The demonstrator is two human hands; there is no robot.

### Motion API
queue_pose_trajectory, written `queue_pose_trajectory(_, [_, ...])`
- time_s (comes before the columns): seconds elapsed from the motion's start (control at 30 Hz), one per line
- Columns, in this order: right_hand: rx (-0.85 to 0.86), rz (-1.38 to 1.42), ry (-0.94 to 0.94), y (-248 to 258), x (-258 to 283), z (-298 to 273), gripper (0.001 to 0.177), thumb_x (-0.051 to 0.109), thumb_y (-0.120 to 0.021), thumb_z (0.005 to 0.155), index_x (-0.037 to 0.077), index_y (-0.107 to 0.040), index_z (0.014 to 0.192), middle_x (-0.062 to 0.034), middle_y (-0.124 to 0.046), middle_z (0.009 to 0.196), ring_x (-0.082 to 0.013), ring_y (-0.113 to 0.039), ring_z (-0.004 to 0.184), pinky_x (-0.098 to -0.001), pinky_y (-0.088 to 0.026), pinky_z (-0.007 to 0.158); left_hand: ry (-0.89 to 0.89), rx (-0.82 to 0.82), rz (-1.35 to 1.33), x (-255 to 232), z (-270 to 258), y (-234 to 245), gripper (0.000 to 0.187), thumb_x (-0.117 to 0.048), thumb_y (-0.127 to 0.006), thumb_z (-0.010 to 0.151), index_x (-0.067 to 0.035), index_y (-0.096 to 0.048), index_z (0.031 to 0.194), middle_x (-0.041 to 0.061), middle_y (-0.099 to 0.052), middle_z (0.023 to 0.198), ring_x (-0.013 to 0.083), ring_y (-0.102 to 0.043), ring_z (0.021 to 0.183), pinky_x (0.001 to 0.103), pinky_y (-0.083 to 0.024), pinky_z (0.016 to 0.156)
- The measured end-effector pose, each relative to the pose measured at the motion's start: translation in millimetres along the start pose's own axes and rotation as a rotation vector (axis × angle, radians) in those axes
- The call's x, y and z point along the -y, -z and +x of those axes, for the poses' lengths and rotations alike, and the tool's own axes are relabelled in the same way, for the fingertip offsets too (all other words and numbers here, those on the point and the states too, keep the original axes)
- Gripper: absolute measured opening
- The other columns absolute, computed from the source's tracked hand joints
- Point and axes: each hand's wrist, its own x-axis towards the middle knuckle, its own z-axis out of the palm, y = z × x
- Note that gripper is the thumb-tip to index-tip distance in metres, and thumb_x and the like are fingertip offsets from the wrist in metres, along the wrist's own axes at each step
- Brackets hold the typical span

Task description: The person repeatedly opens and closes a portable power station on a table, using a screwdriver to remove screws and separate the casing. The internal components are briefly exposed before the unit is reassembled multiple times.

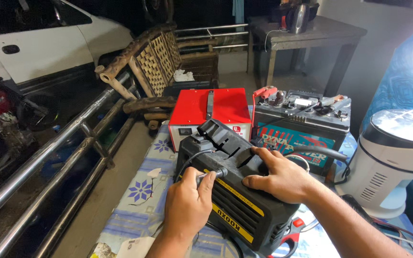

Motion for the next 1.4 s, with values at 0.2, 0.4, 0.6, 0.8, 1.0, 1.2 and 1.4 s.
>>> queue_pose_trajectory(0.2, [0.001,0.008,-0.019,-3.8,-1.7,1.6,0.094,0.061,-0.073,0.074,0.023,-0.041,0.153,-0.0169,-0.057,0.137,-0.0321,-0.061,0.127,-0.0396,-0.048,0.107,0.04,-0.058,-0.032,2.2,-2.7,8.5,0.032,-0.034,-0.067,0.094,-0.004,-0.065,0.083,0.018,-0.065,0.057,0.0359,-0.067,0.054,0.045,-0.049,0.048])
queue_pose_trajectory(0.4, [-0.022,0.111,-0.022,-7.6,-11.6,7.5,0.084,0.054,-0.074,0.073,0.019,-0.05,0.146,-0.015,-0.066,0.129,-0.0288,-0.069,0.12,-0.0386,-0.052,0.103,0.337,-0.175,-0.192,43.0,-26.1,35.5,0.022,-0.027,-0.064,0.094,-0.006,-0.065,0.091,0.008,-0.06,0.051,0.0174,-0.059,0.045,0.035,-0.047,0.047])
queue_pose_trajectory(0.6, [-0.575,0.15,0.385,-30.2,-21.7,-11.4,0.054,0.039,-0.076,0.078,0.002,-0.072,0.118,-0.0188,-0.068,0.127,-0.0334,-0.065,0.12,-0.0396,-0.048,0.102,0.424,0.056,-0.266,74.5,-46.7,27.9,0.022,-0.024,-0.073,0.086,-0.002,-0.068,0.087,0.013,-0.065,0.063,0.0245,-0.062,0.056,0.038,-0.049,0.054])
queue_pose_trajectory(0.8, [-0.525,0.149,0.318,-45.1,-30.0,-39.5,0.052,0.041,-0.077,0.078,0.003,-0.075,0.114,-0.0154,-0.072,0.122,-0.0299,-0.067,0.118,-0.0388,-0.049,0.102,0.408,0.256,0.162,58.7,-43.0,19.6,0.029,-0.032,-0.074,0.083,-0.006,-0.07,0.097,0.019,-0.074,0.095,0.0422,-0.067,0.095,0.051,-0.052,0.08])
queue_pose_trajectory(1.0, [-0.511,0.147,0.378,-55.4,-35.7,-52.8,0.062,0.042,-0.074,0.082,0.001,-0.066,0.128,-0.0178,-0.066,0.131,-0.0323,-0.061,0.124,-0.0403,-0.045,0.104,0.337,0.357,0.265,43.7,-40.0,16.0,0.031,-0.029,-0.072,0.084,-0.009,-0.069,0.107,0.019,-0.071,0.111,0.0404,-0.064,0.109,0.052,-0.05,0.09])
queue_pose_trajectory(1.2, [-0.503,0.053,0.425,-67.5,-40.6,-61.8,0.061,0.043,-0.07,0.086,0.004,-0.066,0.132,-0.0188,-0.053,0.148,-0.0395,-0.045,0.136,-0.0506,-0.033,0.111,0.144,0.221,0.298,46.5,-39.1,12.2,0.04,-0.03,-0.072,0.085,-0.006,-0.066,0.117,0.02,-0.067,0.118,0.0412,-0.061,0.114,0.051,-0.05,0.093])
queue_pose_trajectory(1.4, [-0.545,0.033,0.507,-72.2,-37.6,-65.8,0.062,0.044,-0.069,0.085,0.003,-0.065,0.131,-0.0198,-0.053,0.147,-0.0406,-0.043,0.137,-0.0518,-0.032,0.113,-0.413,-0.024,0.163,1.2,-1.0,-12.1,0.036,-0.037,-0.069,0.089,-0.011,-0.07,0.115,0.016,-0.068,0.121,0.038,-0.058,0.122,0.049,-0.047,0.102])
